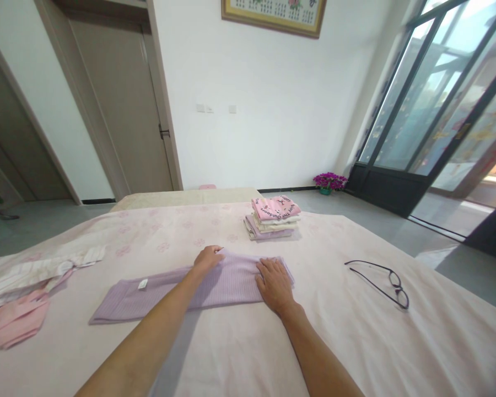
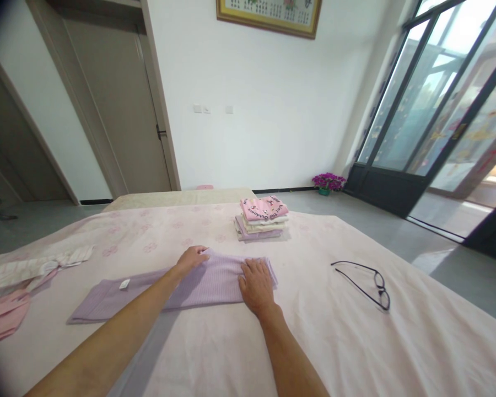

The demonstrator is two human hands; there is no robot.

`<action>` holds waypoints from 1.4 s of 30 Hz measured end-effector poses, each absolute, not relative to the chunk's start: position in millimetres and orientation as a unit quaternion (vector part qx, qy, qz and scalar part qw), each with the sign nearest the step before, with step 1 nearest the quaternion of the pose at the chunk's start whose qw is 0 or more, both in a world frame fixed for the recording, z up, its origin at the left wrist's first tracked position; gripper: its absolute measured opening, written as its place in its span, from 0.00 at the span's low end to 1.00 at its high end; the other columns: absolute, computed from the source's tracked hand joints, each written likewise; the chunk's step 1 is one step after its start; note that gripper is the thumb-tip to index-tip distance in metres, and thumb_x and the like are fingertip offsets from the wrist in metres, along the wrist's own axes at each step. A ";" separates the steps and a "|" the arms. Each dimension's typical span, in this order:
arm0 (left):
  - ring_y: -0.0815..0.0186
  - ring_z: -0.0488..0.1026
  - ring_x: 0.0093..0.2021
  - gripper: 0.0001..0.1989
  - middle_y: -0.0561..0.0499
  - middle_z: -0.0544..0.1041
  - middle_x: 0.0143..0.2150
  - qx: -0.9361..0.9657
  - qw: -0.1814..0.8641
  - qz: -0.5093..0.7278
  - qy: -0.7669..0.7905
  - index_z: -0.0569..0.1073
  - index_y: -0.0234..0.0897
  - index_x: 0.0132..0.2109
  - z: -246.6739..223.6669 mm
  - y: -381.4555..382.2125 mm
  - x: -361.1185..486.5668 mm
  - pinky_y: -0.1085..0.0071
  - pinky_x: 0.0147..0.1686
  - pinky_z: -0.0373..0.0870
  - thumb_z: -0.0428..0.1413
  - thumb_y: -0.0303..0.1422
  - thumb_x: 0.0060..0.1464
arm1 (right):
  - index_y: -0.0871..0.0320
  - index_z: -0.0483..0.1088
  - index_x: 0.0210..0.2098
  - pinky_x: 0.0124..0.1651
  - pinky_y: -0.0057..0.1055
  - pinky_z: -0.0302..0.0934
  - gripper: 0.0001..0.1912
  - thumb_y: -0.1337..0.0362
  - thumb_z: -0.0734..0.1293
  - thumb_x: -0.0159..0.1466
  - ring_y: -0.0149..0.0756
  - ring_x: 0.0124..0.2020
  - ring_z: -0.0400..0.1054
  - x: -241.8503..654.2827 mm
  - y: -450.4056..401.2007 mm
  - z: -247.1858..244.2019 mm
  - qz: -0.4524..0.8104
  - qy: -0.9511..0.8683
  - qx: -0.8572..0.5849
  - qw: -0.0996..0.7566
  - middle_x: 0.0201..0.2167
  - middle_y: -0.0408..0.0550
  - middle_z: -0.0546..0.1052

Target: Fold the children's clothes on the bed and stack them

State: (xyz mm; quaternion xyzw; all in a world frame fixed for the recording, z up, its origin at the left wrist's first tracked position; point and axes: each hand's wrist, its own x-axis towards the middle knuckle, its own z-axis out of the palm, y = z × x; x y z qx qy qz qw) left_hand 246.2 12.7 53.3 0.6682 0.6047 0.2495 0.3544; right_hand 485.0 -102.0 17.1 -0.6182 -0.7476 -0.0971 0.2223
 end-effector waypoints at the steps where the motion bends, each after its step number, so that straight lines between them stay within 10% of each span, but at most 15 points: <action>1: 0.54 0.72 0.49 0.11 0.46 0.79 0.41 0.690 0.299 0.245 0.612 0.79 0.39 0.42 51.3 11.6 245.2 0.58 0.51 0.62 0.60 0.34 0.50 | 0.54 0.69 0.56 0.70 0.46 0.40 0.19 0.59 0.60 0.68 0.44 0.62 0.59 485.2 -102.0 16.7 -0.097 -0.748 -0.618 0.222 0.60 0.50 0.70; 7: 0.50 0.65 0.57 0.09 0.43 0.76 0.48 0.770 0.068 0.261 0.578 0.77 0.42 0.43 39.8 -4.0 236.2 0.43 0.64 0.40 0.54 0.29 0.58 | 0.53 0.69 0.57 0.70 0.46 0.41 0.19 0.59 0.60 0.68 0.43 0.63 0.59 486.6 -100.9 14.6 -0.096 -0.747 -0.621 0.217 0.60 0.50 0.70; 11: 0.52 0.65 0.58 0.15 0.41 0.74 0.53 0.811 0.005 0.257 0.526 0.74 0.41 0.53 37.4 -13.2 233.8 0.44 0.66 0.43 0.48 0.30 0.63 | 0.53 0.68 0.58 0.70 0.47 0.40 0.20 0.59 0.60 0.69 0.44 0.64 0.57 486.2 -100.7 14.9 -0.098 -0.747 -0.622 0.212 0.61 0.50 0.69; 16: 0.64 0.65 0.62 0.20 0.47 0.71 0.61 0.906 0.031 0.188 0.378 0.69 0.42 0.61 23.6 -27.8 239.2 0.63 0.65 0.58 0.44 0.39 0.67 | 0.55 0.66 0.60 0.70 0.49 0.37 0.22 0.57 0.58 0.70 0.44 0.67 0.53 483.1 -101.5 16.0 -0.097 -0.749 -0.627 0.194 0.65 0.52 0.65; 22: 0.57 0.49 0.72 0.30 0.43 0.56 0.71 0.905 0.029 0.117 0.409 0.57 0.38 0.69 7.7 -26.8 242.3 0.55 0.68 0.48 0.41 0.47 0.66 | 0.56 0.67 0.60 0.70 0.52 0.35 0.21 0.58 0.56 0.71 0.46 0.67 0.53 482.5 -109.3 30.7 -0.115 -0.733 -0.633 0.222 0.64 0.53 0.66; 42: 0.61 0.47 0.72 0.29 0.47 0.52 0.73 0.911 0.034 0.080 0.404 0.54 0.42 0.71 14.9 -52.1 142.6 0.61 0.69 0.46 0.39 0.47 0.67 | 0.53 0.68 0.59 0.68 0.47 0.43 0.21 0.56 0.58 0.70 0.43 0.66 0.56 476.2 -116.5 29.4 -0.060 -0.794 -0.569 0.207 0.62 0.50 0.68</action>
